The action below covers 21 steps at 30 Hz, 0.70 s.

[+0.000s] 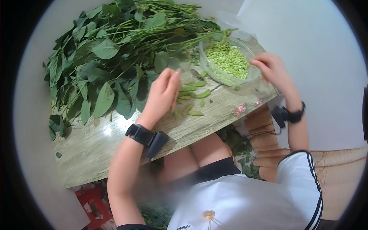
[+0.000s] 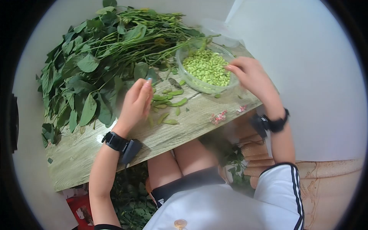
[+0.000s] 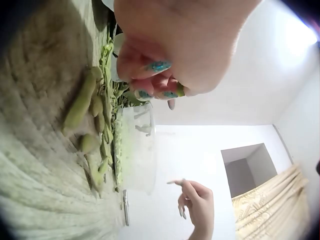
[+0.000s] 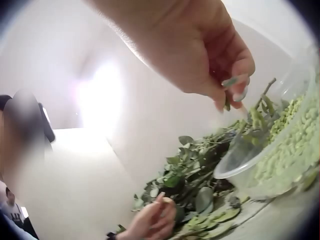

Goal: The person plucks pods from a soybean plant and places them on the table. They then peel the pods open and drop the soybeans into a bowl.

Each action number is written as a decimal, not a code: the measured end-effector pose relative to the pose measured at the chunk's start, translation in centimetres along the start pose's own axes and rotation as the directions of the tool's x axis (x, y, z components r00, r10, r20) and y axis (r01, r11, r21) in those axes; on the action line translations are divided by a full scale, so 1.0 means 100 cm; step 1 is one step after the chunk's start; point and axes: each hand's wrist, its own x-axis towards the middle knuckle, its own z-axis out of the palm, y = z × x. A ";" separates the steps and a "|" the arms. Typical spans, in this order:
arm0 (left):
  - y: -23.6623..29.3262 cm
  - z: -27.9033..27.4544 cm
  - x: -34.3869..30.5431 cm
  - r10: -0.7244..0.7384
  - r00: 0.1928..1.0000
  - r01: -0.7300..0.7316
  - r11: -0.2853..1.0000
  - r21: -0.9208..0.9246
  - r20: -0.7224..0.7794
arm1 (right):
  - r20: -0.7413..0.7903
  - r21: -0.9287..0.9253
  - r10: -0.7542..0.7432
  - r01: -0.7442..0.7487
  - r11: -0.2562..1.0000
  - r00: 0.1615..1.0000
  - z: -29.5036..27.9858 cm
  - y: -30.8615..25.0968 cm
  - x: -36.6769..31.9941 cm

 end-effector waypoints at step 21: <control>-0.003 0.002 -0.005 0.038 0.979 -0.043 0.999 0.019 0.202 | 0.094 0.247 -0.146 0.118 0.962 0.985 0.048 -0.049 -0.068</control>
